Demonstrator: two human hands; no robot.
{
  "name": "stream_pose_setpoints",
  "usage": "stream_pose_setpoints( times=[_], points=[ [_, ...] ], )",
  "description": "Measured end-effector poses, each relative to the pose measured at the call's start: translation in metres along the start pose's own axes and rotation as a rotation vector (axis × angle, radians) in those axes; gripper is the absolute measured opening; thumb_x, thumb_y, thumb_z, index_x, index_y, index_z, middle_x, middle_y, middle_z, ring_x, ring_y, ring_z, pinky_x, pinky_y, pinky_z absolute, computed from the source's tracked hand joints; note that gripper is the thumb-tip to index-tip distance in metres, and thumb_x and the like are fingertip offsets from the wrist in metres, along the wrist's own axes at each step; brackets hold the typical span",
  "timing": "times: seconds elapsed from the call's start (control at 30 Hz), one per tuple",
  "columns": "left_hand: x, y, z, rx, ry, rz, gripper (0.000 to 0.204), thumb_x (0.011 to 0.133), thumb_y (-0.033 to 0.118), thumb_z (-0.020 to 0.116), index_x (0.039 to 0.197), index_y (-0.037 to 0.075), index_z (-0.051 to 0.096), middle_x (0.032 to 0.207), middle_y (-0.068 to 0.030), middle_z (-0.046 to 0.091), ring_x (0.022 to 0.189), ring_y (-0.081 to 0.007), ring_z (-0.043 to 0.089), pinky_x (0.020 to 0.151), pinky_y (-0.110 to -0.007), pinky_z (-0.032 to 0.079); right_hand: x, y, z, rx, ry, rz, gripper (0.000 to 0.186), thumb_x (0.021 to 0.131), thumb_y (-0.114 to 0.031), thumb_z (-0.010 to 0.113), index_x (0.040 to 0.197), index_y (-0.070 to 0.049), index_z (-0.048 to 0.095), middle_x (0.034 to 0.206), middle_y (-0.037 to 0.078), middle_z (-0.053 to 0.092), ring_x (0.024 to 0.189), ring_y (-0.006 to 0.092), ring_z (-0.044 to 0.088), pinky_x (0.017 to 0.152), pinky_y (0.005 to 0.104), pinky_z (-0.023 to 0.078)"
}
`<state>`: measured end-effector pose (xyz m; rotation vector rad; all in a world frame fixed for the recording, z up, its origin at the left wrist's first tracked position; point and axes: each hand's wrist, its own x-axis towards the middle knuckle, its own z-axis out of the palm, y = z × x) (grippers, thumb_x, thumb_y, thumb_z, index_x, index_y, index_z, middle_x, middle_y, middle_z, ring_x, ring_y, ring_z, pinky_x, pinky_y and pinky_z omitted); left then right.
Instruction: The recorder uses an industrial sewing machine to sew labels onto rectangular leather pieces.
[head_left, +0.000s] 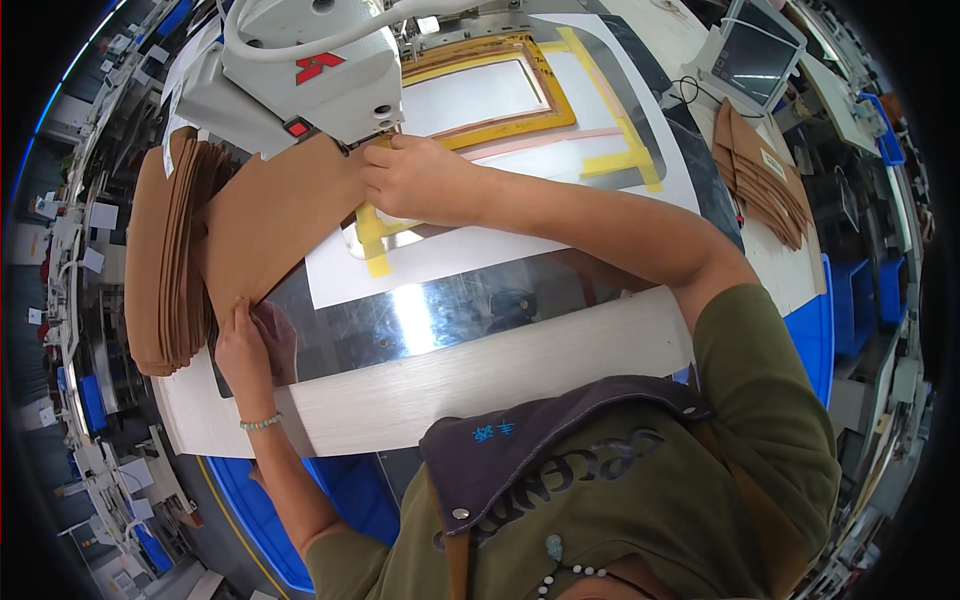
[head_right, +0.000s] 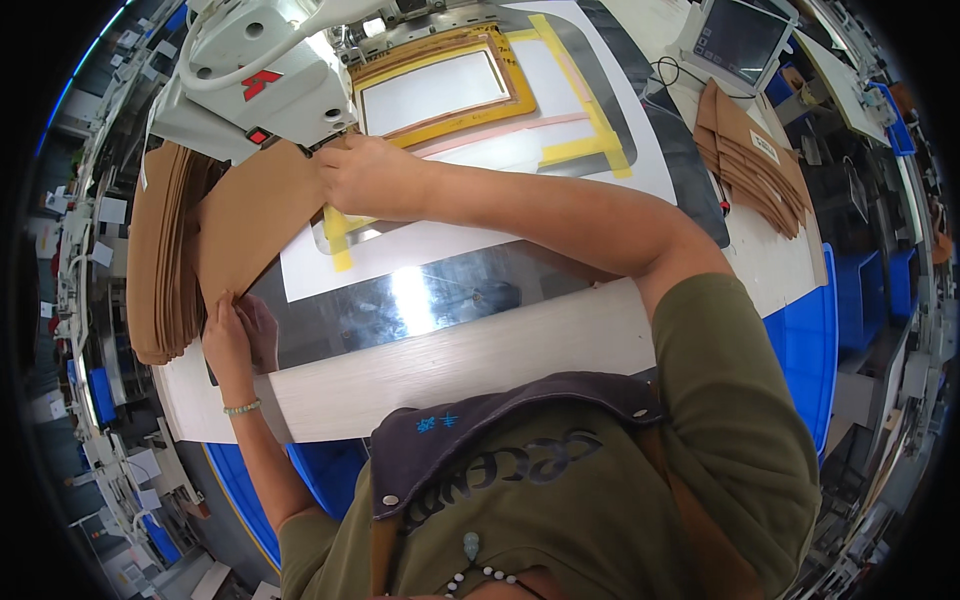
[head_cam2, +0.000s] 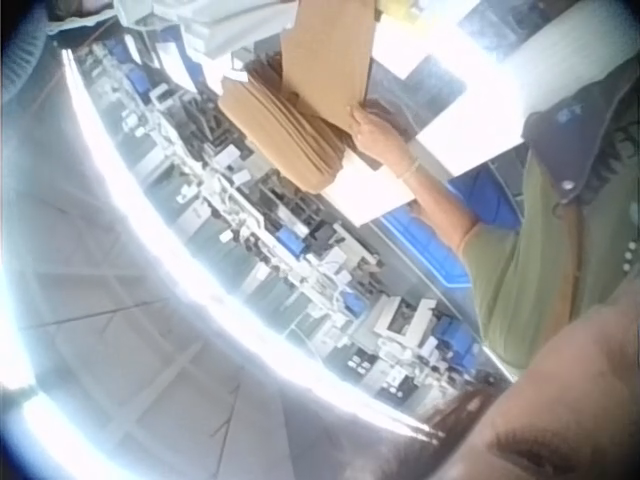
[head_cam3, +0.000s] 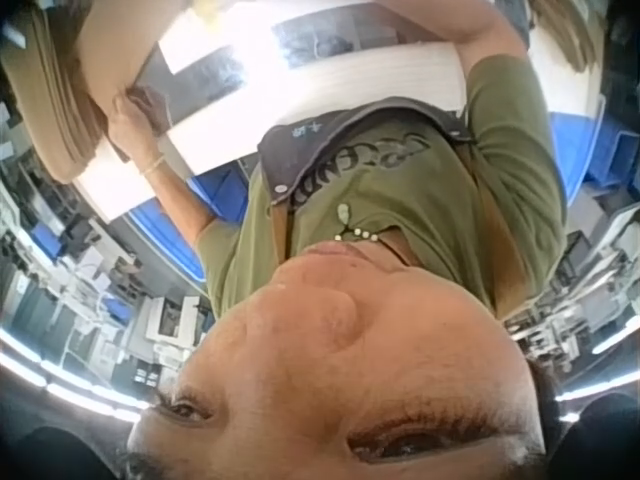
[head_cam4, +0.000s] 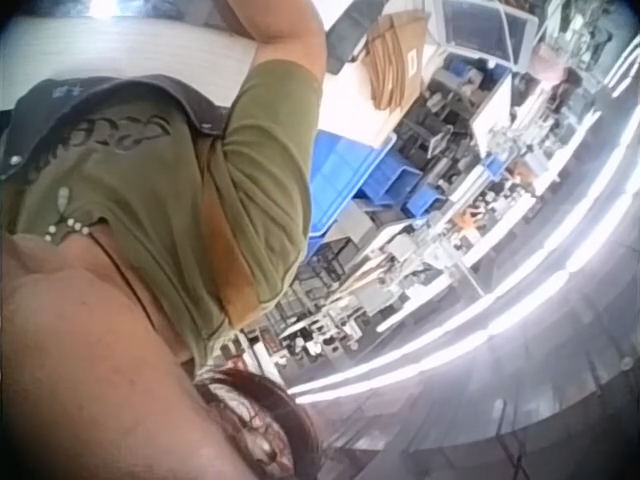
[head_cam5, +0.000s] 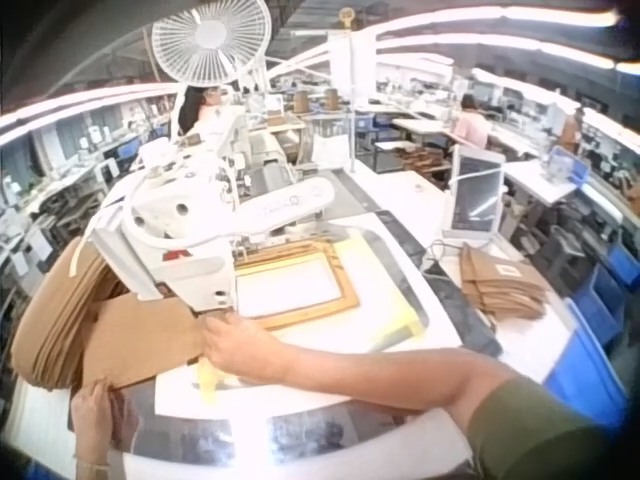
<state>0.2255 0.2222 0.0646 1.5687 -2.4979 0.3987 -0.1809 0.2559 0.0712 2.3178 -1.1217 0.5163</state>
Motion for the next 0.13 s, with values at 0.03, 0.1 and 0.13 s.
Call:
stream_pose_setpoints(
  times=[0.03,0.1,0.13],
  points=[
    [0.0016,-0.0029,0.0014,0.027,-0.016,-0.02,0.028,0.104,0.006,0.06,0.129,0.001,0.072,0.136,-0.0184,0.072,0.113,-0.0364,0.074,0.096,-0.044,0.061,-0.0016,-0.0017,-0.0026,-0.028,-0.085,-0.014,0.008,0.084,-0.015,0.074,0.091,-0.011,0.075,0.102,0.0,0.071,0.109,0.02,0.064,0.088,0.0345,0.056],
    [0.0039,-0.0097,0.0027,0.007,-0.016,0.018,0.029,0.103,0.006,0.062,0.13,0.003,0.072,0.138,-0.0194,0.071,0.117,-0.0355,0.073,0.097,-0.042,0.061,-0.0047,-0.0024,-0.0076,-0.018,-0.139,-0.026,0.009,0.083,-0.015,0.075,0.091,-0.011,0.075,0.104,0.001,0.072,0.116,0.0205,0.063,0.094,0.0369,0.056],
    [0.0063,-0.01,0.0018,-0.017,-0.014,0.056,0.029,0.103,0.006,0.063,0.13,0.004,0.073,0.139,-0.0204,0.07,0.12,-0.0346,0.072,0.099,-0.041,0.06,-0.008,-0.0008,-0.0108,-0.01,-0.195,-0.039,0.01,0.082,-0.014,0.076,0.091,-0.011,0.076,0.107,0.002,0.073,0.122,0.021,0.062,0.099,0.0393,0.057]
  ],
)
